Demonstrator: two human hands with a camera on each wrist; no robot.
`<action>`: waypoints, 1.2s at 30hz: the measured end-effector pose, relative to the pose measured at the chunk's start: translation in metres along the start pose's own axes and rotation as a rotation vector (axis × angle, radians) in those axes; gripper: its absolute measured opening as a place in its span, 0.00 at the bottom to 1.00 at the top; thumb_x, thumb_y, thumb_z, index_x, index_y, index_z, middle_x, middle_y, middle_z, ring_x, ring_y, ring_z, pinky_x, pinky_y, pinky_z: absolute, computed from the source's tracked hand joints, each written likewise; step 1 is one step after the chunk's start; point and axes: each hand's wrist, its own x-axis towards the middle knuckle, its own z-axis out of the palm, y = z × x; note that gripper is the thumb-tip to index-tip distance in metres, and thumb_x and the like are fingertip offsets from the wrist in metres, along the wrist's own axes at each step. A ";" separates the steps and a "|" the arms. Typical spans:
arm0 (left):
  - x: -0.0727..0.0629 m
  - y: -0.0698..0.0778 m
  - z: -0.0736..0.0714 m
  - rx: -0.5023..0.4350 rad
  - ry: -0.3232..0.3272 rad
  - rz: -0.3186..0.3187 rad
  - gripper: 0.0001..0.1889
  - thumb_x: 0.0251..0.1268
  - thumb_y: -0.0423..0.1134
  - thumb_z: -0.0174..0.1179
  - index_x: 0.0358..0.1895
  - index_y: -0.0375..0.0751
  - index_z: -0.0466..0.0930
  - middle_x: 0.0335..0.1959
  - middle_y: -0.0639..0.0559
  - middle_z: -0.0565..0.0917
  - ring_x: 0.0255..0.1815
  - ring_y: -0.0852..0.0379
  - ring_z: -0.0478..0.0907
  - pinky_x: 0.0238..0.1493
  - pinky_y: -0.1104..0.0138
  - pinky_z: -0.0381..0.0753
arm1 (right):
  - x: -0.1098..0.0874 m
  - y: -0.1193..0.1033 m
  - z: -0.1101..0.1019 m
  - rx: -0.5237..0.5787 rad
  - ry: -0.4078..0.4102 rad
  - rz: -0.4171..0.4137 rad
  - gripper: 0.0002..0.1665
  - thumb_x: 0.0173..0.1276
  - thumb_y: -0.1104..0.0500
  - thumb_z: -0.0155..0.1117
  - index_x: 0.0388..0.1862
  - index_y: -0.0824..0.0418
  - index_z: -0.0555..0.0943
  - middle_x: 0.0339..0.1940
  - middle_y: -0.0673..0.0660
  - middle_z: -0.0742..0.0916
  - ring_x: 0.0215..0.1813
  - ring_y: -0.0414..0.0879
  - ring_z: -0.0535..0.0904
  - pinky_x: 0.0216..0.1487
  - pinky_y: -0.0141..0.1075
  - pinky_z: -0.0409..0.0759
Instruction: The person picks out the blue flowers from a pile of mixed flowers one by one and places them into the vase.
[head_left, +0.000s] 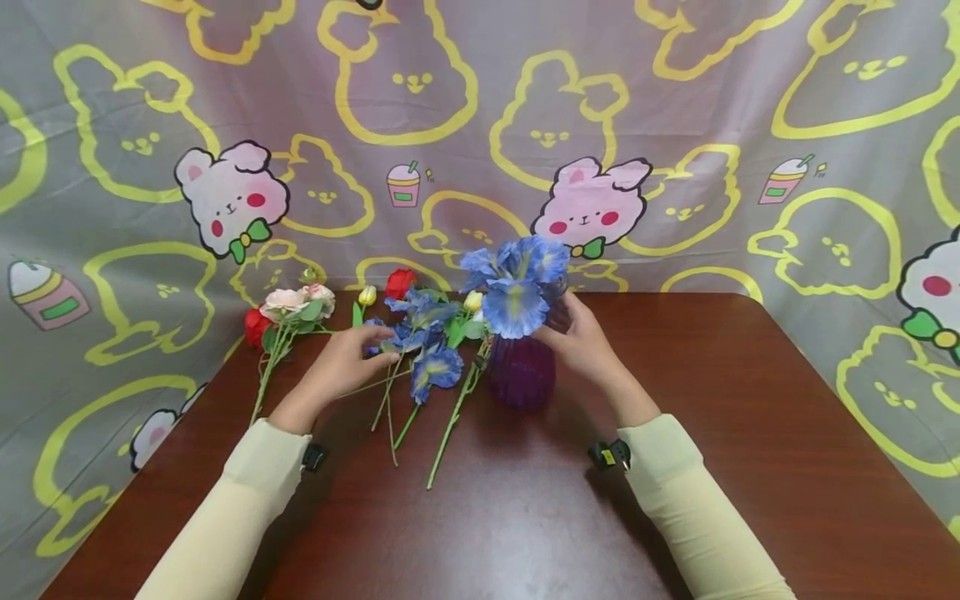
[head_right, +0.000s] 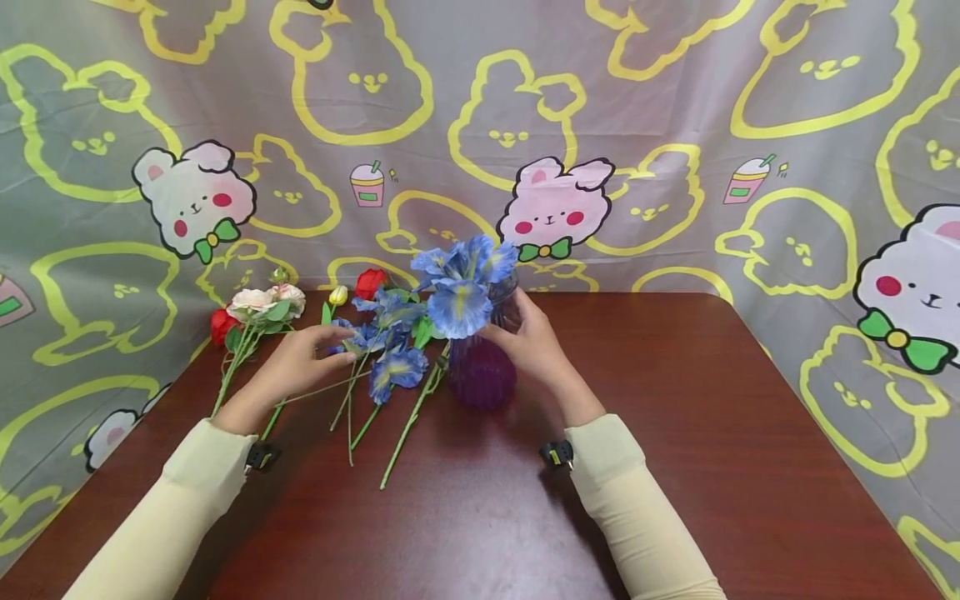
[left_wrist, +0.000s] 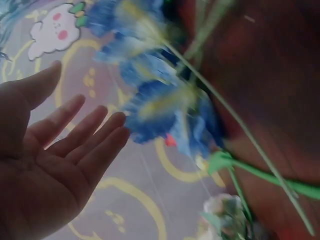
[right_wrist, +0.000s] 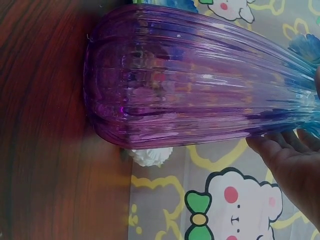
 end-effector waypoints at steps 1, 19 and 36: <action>-0.002 -0.004 0.000 0.018 -0.002 0.008 0.17 0.65 0.36 0.64 0.54 0.30 0.80 0.49 0.35 0.82 0.50 0.38 0.79 0.48 0.47 0.77 | 0.001 0.005 0.000 -0.002 0.001 0.002 0.38 0.67 0.69 0.64 0.73 0.65 0.60 0.68 0.66 0.73 0.68 0.57 0.69 0.65 0.50 0.68; -0.022 -0.048 0.003 0.316 -0.181 -0.022 0.08 0.56 0.29 0.68 0.39 0.33 0.84 0.37 0.41 0.85 0.43 0.39 0.81 0.45 0.48 0.78 | -0.005 -0.023 0.003 -0.031 0.004 0.025 0.38 0.67 0.70 0.63 0.72 0.69 0.60 0.67 0.69 0.73 0.68 0.60 0.68 0.65 0.51 0.68; -0.023 -0.053 0.009 0.337 -0.202 -0.026 0.07 0.52 0.23 0.65 0.34 0.36 0.85 0.30 0.47 0.85 0.34 0.48 0.83 0.38 0.53 0.81 | -0.005 -0.019 0.003 -0.009 0.003 0.009 0.38 0.67 0.69 0.63 0.73 0.68 0.60 0.67 0.68 0.73 0.69 0.59 0.68 0.65 0.50 0.68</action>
